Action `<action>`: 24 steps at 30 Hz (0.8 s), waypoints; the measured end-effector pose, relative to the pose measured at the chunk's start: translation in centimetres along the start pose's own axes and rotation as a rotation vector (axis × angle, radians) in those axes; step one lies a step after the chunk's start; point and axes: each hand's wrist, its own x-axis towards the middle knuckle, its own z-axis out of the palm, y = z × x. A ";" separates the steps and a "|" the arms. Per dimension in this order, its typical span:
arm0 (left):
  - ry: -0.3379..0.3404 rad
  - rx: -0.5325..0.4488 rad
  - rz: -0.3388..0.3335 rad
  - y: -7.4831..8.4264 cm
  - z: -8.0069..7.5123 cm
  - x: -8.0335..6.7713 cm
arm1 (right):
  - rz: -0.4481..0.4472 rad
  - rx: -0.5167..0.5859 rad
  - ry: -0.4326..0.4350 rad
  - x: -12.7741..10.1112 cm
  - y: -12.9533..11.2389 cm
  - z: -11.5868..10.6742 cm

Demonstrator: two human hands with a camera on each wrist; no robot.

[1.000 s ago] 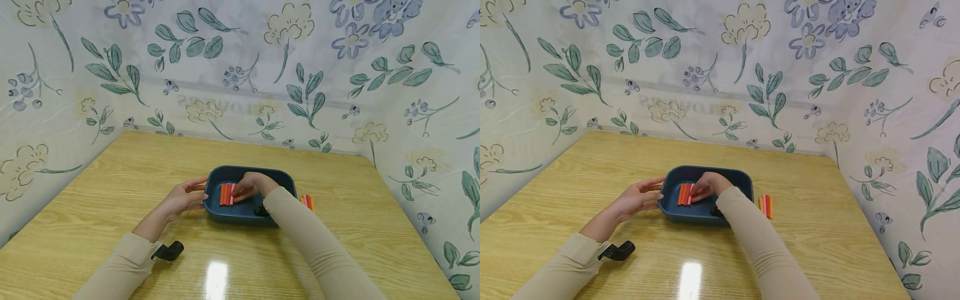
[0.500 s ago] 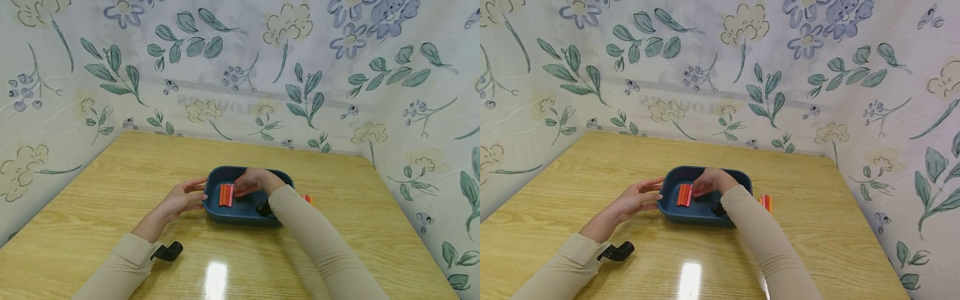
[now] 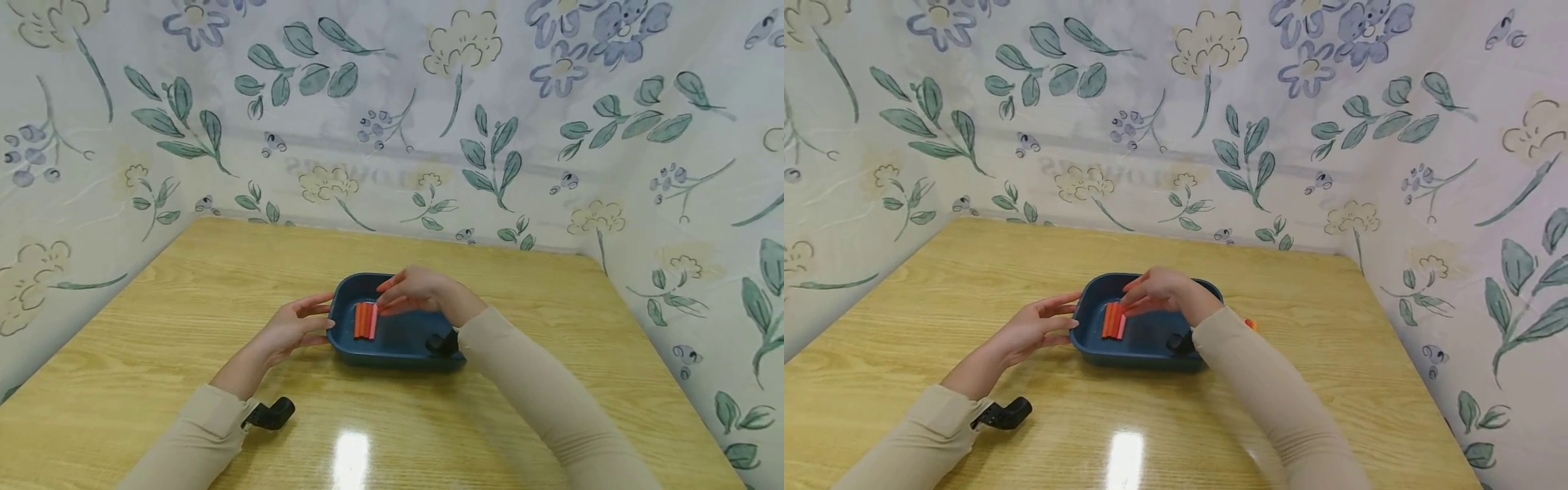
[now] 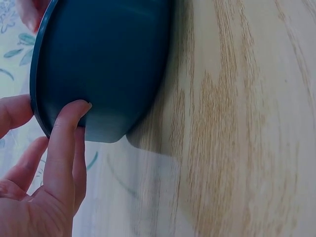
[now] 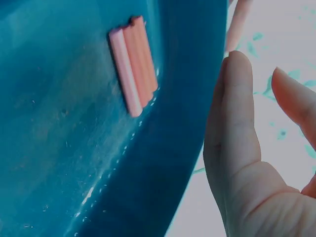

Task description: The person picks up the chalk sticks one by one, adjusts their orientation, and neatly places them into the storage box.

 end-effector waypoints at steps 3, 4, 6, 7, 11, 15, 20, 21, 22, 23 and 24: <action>-0.005 0.002 0.004 0.0 0.0 0.0 | -0.035 -0.006 -0.025 -1.1 0.4 0.2; -0.007 0.003 0.005 0.1 0.0 0.0 | -0.048 -0.010 -0.026 -1.5 0.6 0.3; -0.005 0.005 0.004 0.1 -0.1 0.1 | -0.066 -0.002 -0.025 -2.1 1.1 0.4; -0.002 0.007 0.002 0.1 0.0 0.1 | -0.075 0.004 -0.021 -2.4 1.4 0.5; 0.006 0.014 -0.008 0.1 -0.1 0.2 | -0.120 0.029 0.000 -3.5 2.3 0.6; 0.006 0.021 -0.011 0.3 -0.2 0.2 | -0.160 0.038 0.043 -4.7 3.2 0.7; 0.010 0.026 -0.017 0.5 -0.1 0.3 | -0.192 0.041 0.089 -6.2 4.3 0.4; 0.009 0.026 -0.018 0.5 -0.1 0.3 | -0.192 0.048 0.095 -6.5 4.6 0.2; 0.009 0.024 -0.020 0.5 -0.1 0.4 | -0.191 0.053 0.101 -6.7 4.9 0.1; 0.007 0.022 -0.022 0.6 -0.1 0.3 | -0.189 0.060 0.109 -7.0 5.1 0.0; 0.012 0.017 -0.029 0.6 -0.1 0.3 | -0.192 0.064 0.115 -7.3 5.4 -0.2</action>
